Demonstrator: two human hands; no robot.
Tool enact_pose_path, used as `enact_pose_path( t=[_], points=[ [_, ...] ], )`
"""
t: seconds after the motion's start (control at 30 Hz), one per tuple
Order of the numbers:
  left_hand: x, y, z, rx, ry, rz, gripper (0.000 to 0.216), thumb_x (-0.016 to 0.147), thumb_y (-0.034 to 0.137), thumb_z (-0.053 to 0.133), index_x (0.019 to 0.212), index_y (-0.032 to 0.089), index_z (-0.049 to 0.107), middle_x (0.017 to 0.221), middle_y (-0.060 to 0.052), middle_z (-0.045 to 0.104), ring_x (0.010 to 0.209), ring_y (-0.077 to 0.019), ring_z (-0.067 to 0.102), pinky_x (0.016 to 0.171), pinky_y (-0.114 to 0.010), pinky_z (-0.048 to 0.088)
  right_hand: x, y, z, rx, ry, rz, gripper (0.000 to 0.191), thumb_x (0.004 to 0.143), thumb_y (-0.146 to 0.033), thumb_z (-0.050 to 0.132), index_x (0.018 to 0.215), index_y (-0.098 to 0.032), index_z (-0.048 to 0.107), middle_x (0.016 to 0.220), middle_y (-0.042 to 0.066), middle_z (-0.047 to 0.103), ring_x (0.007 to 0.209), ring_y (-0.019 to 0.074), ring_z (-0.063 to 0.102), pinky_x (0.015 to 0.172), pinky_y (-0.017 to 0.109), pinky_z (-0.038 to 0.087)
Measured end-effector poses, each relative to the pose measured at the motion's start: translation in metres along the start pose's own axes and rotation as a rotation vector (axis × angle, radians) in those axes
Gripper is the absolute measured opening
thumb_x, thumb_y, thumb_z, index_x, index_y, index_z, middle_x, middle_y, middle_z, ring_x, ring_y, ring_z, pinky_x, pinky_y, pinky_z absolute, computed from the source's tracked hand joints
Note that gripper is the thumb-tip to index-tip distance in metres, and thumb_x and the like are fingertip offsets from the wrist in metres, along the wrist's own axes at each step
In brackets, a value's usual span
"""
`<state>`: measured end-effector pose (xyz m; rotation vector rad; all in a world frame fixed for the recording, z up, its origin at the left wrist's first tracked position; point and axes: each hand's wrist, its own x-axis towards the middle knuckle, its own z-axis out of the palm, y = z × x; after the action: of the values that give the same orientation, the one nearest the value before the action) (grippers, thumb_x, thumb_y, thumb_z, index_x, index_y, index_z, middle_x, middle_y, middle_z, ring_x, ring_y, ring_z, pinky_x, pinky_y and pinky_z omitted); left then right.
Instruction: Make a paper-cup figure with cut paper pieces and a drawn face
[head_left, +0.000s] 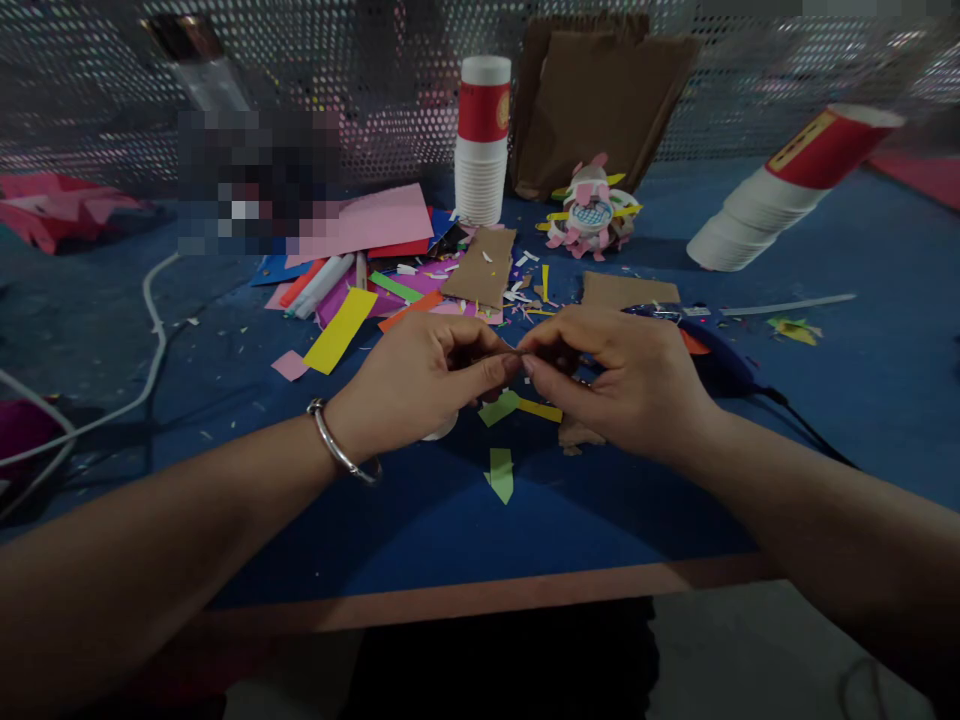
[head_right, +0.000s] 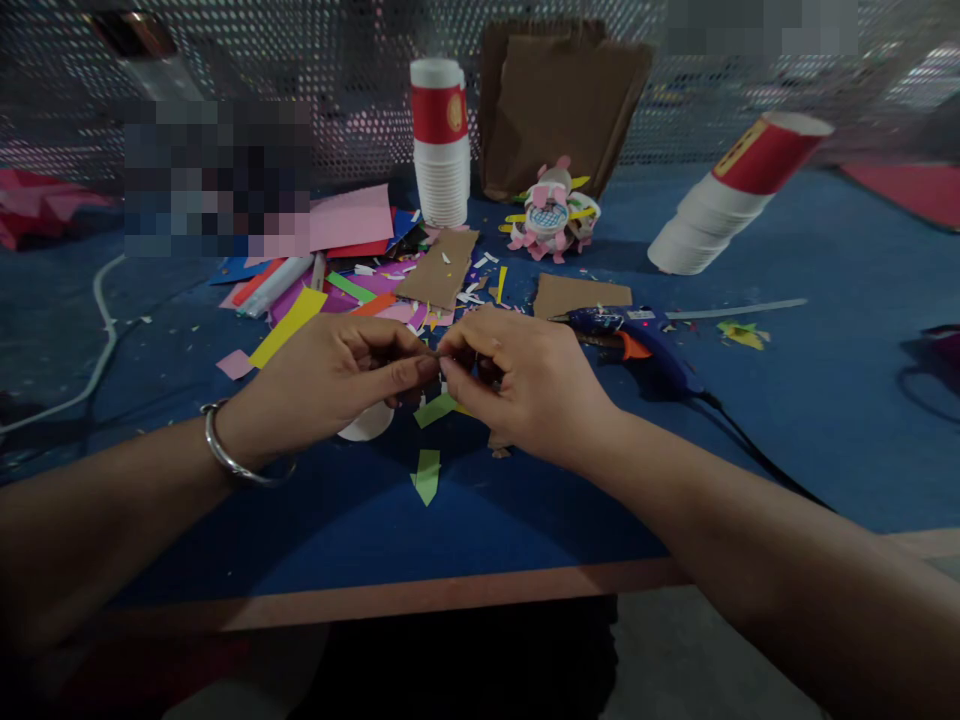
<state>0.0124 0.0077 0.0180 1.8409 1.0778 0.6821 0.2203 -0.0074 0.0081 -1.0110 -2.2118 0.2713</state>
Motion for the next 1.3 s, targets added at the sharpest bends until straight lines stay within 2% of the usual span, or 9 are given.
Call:
enact_pose_path(
  t=[0.2,0.33,0.5,0.53,0.63,0.7,0.9,1.0,1.3],
  points=[
    [0.001,0.004,-0.004,0.01,-0.136,0.008,0.024,0.089,0.034,0.068,0.074,0.015,0.069,0.064,0.001,0.066,0.057,-0.0091,0.056,0.052,-0.019,0.041,-0.002,-0.003,0.001,0.077,-0.009,-0.061,0.011,0.085,-0.01,0.061,0.078,-0.017,0.065,0.067,-0.002,0.058,0.059,0.0095,0.053,0.057,0.025,0.041],
    [0.002,0.01,-0.01,-0.111,-0.321,-0.095,0.023,0.085,0.033,0.074,0.073,0.015,0.068,0.062,0.003,0.062,0.054,-0.0075,0.056,0.048,-0.016,0.04,-0.006,-0.01,0.003,0.087,-0.023,-0.103,0.013,0.081,-0.008,0.059,0.073,-0.018,0.061,0.065,-0.003,0.054,0.058,0.0091,0.049,0.057,0.025,0.039],
    [-0.007,0.021,-0.013,-0.255,-0.648,-0.154,0.024,0.09,0.03,0.07,0.072,0.015,0.071,0.067,0.0,0.069,0.054,-0.0073,0.059,0.051,-0.017,0.047,-0.005,0.002,-0.001,-0.02,0.017,-0.101,0.014,0.083,-0.012,0.058,0.072,-0.02,0.06,0.066,0.0,0.058,0.062,0.0128,0.053,0.06,0.029,0.04],
    [-0.008,0.021,-0.013,-0.244,-0.619,-0.125,0.022,0.091,0.029,0.07,0.073,0.015,0.072,0.068,0.0,0.071,0.056,-0.0078,0.06,0.055,-0.018,0.049,-0.004,0.006,-0.003,-0.028,0.041,-0.057,0.015,0.083,-0.011,0.058,0.071,-0.02,0.059,0.066,0.0,0.059,0.06,0.0126,0.053,0.059,0.029,0.04],
    [-0.006,0.015,-0.02,-0.186,-0.174,-0.016,0.019,0.09,0.029,0.072,0.076,0.016,0.076,0.075,-0.001,0.074,0.067,-0.0093,0.065,0.067,-0.02,0.053,-0.001,0.014,-0.007,-0.079,0.082,0.018,0.019,0.084,-0.012,0.059,0.067,-0.021,0.059,0.062,-0.001,0.058,0.057,0.0129,0.052,0.057,0.03,0.038],
    [-0.002,0.009,-0.028,-0.177,-0.084,-0.03,0.014,0.086,0.029,0.075,0.081,0.017,0.077,0.081,-0.002,0.076,0.074,-0.0105,0.067,0.073,-0.021,0.055,0.0,0.016,-0.007,-0.11,0.04,0.036,0.019,0.084,-0.016,0.061,0.067,-0.021,0.06,0.061,-0.001,0.058,0.058,0.0134,0.054,0.057,0.03,0.038],
    [-0.003,0.006,-0.043,-0.072,-0.104,-0.125,0.008,0.08,0.022,0.077,0.087,0.018,0.074,0.072,-0.001,0.075,0.067,-0.0142,0.07,0.064,-0.024,0.056,0.001,0.025,-0.004,-0.192,-0.114,0.127,0.018,0.089,-0.025,0.059,0.072,-0.021,0.065,0.065,0.001,0.064,0.06,0.0149,0.057,0.057,0.031,0.037],
    [-0.007,0.004,-0.044,0.031,-0.138,-0.122,0.007,0.079,0.024,0.076,0.079,0.019,0.072,0.07,-0.002,0.075,0.067,-0.0169,0.072,0.061,-0.024,0.054,0.002,0.029,-0.004,-0.199,-0.135,0.151,0.018,0.09,-0.027,0.059,0.075,-0.021,0.067,0.065,0.001,0.064,0.059,0.0146,0.056,0.056,0.03,0.036],
    [-0.021,-0.016,-0.053,0.265,-0.044,-0.183,0.018,0.08,0.038,0.075,0.076,0.021,0.071,0.069,-0.004,0.075,0.063,-0.0183,0.069,0.056,-0.026,0.048,0.002,0.03,-0.001,-0.187,-0.141,0.132,0.021,0.092,-0.027,0.059,0.075,-0.019,0.067,0.066,0.002,0.064,0.06,0.0148,0.055,0.058,0.03,0.036]
  ],
)
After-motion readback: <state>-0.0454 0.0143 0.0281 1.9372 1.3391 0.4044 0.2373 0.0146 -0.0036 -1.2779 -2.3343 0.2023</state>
